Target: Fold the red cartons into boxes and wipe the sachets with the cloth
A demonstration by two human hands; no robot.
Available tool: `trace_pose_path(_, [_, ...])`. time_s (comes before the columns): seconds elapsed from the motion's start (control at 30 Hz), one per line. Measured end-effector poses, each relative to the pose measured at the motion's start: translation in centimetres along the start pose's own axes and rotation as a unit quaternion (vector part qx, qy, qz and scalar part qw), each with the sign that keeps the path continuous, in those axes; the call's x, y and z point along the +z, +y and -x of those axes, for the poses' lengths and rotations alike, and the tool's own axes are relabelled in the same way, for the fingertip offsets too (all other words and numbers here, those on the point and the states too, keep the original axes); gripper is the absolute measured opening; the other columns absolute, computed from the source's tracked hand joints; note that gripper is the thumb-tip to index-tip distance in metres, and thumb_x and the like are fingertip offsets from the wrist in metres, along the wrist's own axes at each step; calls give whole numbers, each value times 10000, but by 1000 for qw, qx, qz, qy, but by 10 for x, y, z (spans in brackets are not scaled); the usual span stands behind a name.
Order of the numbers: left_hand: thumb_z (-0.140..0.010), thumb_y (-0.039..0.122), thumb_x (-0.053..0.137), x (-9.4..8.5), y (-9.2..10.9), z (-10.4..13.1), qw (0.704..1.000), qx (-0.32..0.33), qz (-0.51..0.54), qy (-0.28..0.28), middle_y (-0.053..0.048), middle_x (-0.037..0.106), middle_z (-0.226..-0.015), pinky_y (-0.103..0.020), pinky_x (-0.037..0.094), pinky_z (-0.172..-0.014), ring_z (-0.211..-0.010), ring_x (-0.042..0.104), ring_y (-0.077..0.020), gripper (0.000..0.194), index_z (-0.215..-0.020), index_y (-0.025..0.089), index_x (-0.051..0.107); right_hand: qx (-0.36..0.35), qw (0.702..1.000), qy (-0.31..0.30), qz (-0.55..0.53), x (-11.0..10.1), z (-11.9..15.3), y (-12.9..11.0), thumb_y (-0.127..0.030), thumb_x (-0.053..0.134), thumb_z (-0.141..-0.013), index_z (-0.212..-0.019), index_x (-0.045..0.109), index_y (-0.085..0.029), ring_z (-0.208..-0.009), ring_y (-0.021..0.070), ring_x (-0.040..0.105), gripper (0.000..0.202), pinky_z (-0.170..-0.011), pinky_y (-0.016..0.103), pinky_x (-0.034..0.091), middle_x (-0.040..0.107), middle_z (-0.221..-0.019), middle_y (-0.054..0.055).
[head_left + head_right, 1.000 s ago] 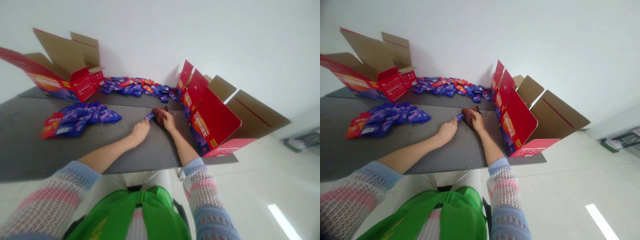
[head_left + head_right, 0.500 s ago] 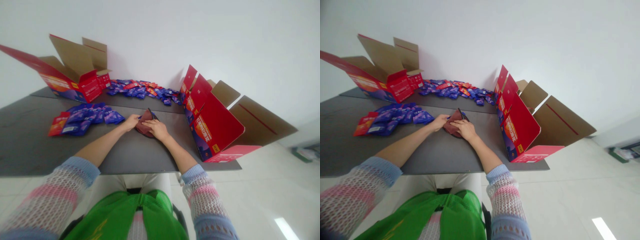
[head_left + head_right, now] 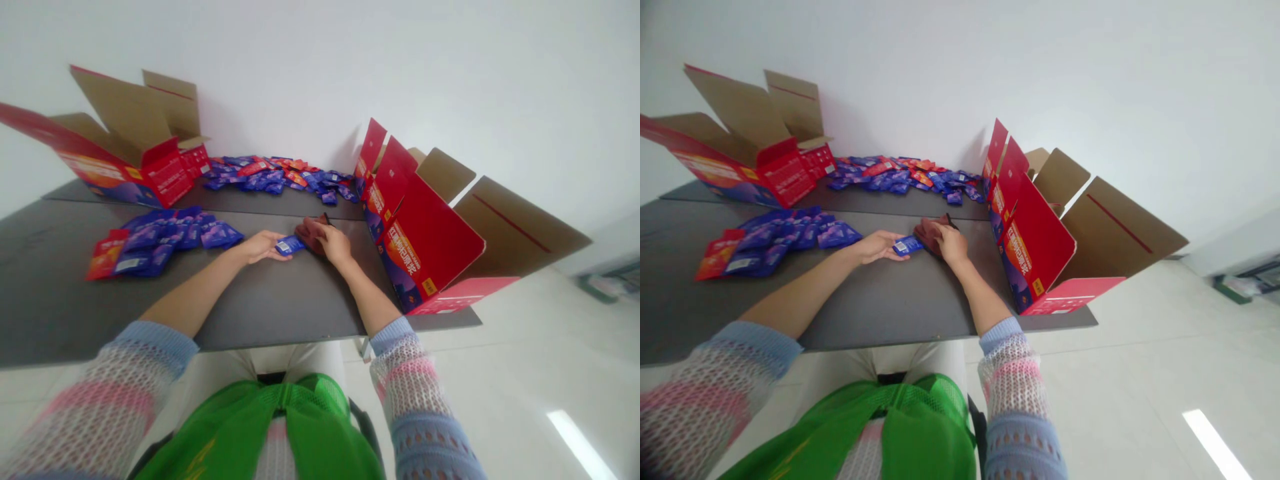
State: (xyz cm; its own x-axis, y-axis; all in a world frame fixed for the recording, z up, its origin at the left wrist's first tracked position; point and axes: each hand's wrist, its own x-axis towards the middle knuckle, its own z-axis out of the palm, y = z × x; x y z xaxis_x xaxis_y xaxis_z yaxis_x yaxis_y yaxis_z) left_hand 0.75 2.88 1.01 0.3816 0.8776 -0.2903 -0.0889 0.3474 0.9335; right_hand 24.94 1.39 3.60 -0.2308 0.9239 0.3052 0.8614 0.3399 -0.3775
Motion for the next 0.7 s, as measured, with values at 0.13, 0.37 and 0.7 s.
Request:
trace_pose_path(0.13, [-842, 14, 550, 6, -2, 0, 998, 20, -7, 55, -149, 751, -829, -469, 605, -852, -741, 743, -228, 215, -968, 65, 716, -67, 997, -23, -12, 8, 11, -32, -260, 496, -987, -1436, 522, -329, -1251, 208, 570, 455, -1026, 327, 487, 606, -1402, 4])
trace_pose_path(0.37, [-830, -10, 463, 18, -3, -1, 992, 23, -48, 114, -96, 717, -700, -398, 625, -774, -620, 704, -172, 267, -955, 70, 685, -23, 989, -125, 73, 21, 11, -42, -410, 530, -981, -1536, 353, -337, -1425, 261, 393, 587, -1158, 484, 368, 404, -1582, 27])
trace_pose_path(0.7, [-803, 41, 497, 35, -8, -8, 972, 28, -14, 232, -70, 635, -611, -424, 639, -636, -568, 678, -201, 153, -864, 105, 622, 59, 998, 10, -16, 11, 0, -10, -231, 372, -999, -1404, 520, -208, -1253, 250, 566, 432, -1047, 411, 466, 605, -1382, 104])
